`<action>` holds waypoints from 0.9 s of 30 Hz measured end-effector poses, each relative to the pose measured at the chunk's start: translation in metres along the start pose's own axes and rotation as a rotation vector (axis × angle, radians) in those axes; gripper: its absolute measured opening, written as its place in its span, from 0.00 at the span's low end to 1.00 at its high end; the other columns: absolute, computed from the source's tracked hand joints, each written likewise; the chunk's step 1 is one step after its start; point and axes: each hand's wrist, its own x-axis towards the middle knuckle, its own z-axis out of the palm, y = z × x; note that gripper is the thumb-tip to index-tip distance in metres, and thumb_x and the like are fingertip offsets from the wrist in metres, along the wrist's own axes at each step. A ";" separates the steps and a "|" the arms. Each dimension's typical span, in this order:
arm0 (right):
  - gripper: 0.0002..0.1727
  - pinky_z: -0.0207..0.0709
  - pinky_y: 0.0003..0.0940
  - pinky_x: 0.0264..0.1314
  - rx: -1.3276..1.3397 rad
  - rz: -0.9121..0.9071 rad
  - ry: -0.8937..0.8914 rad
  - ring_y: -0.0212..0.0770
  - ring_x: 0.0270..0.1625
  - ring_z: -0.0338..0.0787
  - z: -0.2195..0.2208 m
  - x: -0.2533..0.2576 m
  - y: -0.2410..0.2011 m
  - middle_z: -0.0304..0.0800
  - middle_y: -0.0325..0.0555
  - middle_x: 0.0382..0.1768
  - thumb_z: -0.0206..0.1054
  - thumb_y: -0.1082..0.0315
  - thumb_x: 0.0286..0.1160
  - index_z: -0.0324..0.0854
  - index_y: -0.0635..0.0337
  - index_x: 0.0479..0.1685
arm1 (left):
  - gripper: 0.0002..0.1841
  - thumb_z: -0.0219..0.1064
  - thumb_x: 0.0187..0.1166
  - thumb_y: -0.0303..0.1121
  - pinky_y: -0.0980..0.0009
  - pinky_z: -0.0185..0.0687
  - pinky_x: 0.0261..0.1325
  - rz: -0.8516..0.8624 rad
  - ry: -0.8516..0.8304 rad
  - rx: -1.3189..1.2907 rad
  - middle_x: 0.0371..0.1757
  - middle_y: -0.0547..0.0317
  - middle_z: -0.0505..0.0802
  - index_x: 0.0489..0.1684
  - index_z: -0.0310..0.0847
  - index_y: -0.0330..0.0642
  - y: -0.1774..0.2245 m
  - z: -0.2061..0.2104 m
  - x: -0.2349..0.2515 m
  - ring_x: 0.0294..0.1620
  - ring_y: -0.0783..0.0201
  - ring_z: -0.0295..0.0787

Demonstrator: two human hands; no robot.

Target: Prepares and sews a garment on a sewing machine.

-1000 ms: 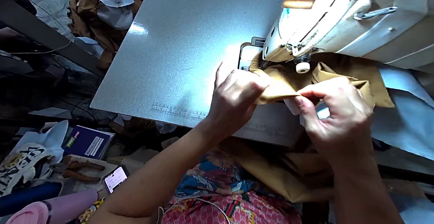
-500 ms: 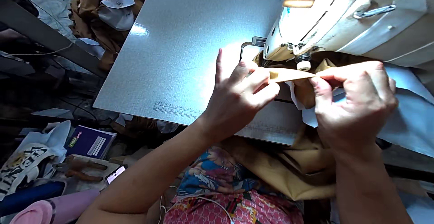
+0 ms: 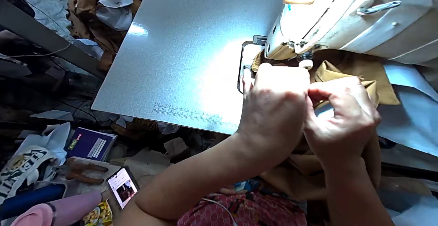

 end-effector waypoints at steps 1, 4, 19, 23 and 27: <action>0.14 0.69 0.45 0.53 0.008 0.000 -0.005 0.49 0.45 0.88 -0.001 -0.001 0.000 0.91 0.60 0.38 0.66 0.64 0.78 0.88 0.69 0.36 | 0.13 0.68 0.74 0.25 0.60 0.75 0.44 -0.006 0.002 -0.006 0.30 0.57 0.86 0.52 0.94 0.41 0.000 0.000 -0.001 0.41 0.56 0.84; 0.13 0.69 0.44 0.53 0.020 -0.001 -0.016 0.48 0.45 0.88 -0.002 -0.002 -0.001 0.91 0.60 0.38 0.66 0.65 0.78 0.88 0.68 0.36 | 0.11 0.68 0.74 0.24 0.61 0.76 0.47 0.005 0.023 -0.025 0.30 0.57 0.87 0.49 0.94 0.38 0.000 0.001 -0.004 0.41 0.57 0.84; 0.12 0.66 0.51 0.57 0.096 -0.089 -0.127 0.47 0.49 0.90 -0.009 -0.001 0.012 0.94 0.56 0.43 0.66 0.64 0.81 0.91 0.63 0.41 | 0.09 0.66 0.81 0.27 0.54 0.75 0.61 0.449 0.030 0.072 0.46 0.52 0.94 0.31 0.91 0.43 -0.048 -0.008 0.007 0.60 0.50 0.87; 0.14 0.65 0.52 0.57 0.133 -0.180 -0.217 0.49 0.49 0.89 -0.012 -0.006 0.015 0.93 0.58 0.41 0.64 0.63 0.84 0.91 0.63 0.41 | 0.07 0.68 0.79 0.27 0.61 0.71 0.42 0.549 -0.016 -0.008 0.30 0.55 0.91 0.38 0.95 0.42 -0.062 -0.012 -0.002 0.38 0.55 0.85; 0.15 0.63 0.52 0.53 0.176 -0.246 -0.349 0.46 0.40 0.86 -0.012 -0.022 0.016 0.90 0.51 0.35 0.61 0.62 0.85 0.92 0.57 0.37 | 0.09 0.67 0.76 0.27 0.43 0.69 0.61 0.538 -0.101 0.002 0.26 0.60 0.87 0.29 0.93 0.47 -0.069 -0.006 -0.028 0.37 0.56 0.84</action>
